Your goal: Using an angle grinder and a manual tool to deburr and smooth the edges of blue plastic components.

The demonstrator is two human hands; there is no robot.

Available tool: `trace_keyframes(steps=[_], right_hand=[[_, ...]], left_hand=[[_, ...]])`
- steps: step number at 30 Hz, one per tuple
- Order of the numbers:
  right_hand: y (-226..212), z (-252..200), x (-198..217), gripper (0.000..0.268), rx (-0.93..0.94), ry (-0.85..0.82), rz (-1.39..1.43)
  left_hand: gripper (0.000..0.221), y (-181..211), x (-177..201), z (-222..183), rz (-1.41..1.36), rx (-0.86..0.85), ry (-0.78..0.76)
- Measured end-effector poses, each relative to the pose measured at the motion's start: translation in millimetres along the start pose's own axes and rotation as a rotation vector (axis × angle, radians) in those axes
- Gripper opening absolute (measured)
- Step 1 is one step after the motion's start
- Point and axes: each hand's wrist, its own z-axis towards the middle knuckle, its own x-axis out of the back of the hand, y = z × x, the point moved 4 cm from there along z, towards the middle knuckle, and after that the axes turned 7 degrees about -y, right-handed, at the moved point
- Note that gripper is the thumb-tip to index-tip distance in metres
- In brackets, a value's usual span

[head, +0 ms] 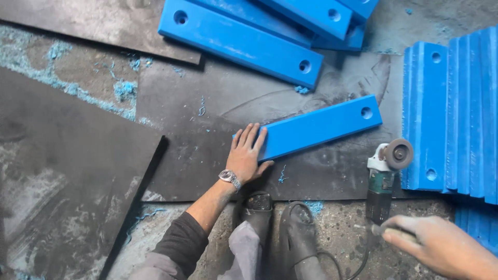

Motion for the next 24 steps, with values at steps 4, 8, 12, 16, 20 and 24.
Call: trace_keyframes(steps=[4, 8, 12, 16, 20, 24], right_hand=[[12, 17, -53, 0.043, 0.107, -0.068, 0.114], [11, 73, -123, 0.046, 0.264, 0.04, 0.443], [7, 184, -222, 0.043, 0.406, 0.011, 1.095], [-34, 237, -235, 0.038, 0.317, 0.128, 1.606], [-71, 218, -205, 0.033, 0.384, 0.201, 1.766], [-75, 201, -176, 0.033, 0.402, 0.225, 1.681]], left_hand=[[0.084, 22, 0, 13, 0.085, -0.083, -0.095], [0.082, 9, 10, -34, 0.076, -0.092, -0.13], [0.066, -12, 20, -105, 0.208, -0.008, -0.079], [0.036, -11, 46, -100, 0.224, 0.024, 0.082], [0.05, 21, 42, -19, 0.146, -0.042, 0.039], [0.092, 40, 3, 45, 0.148, -0.02, -0.142]])
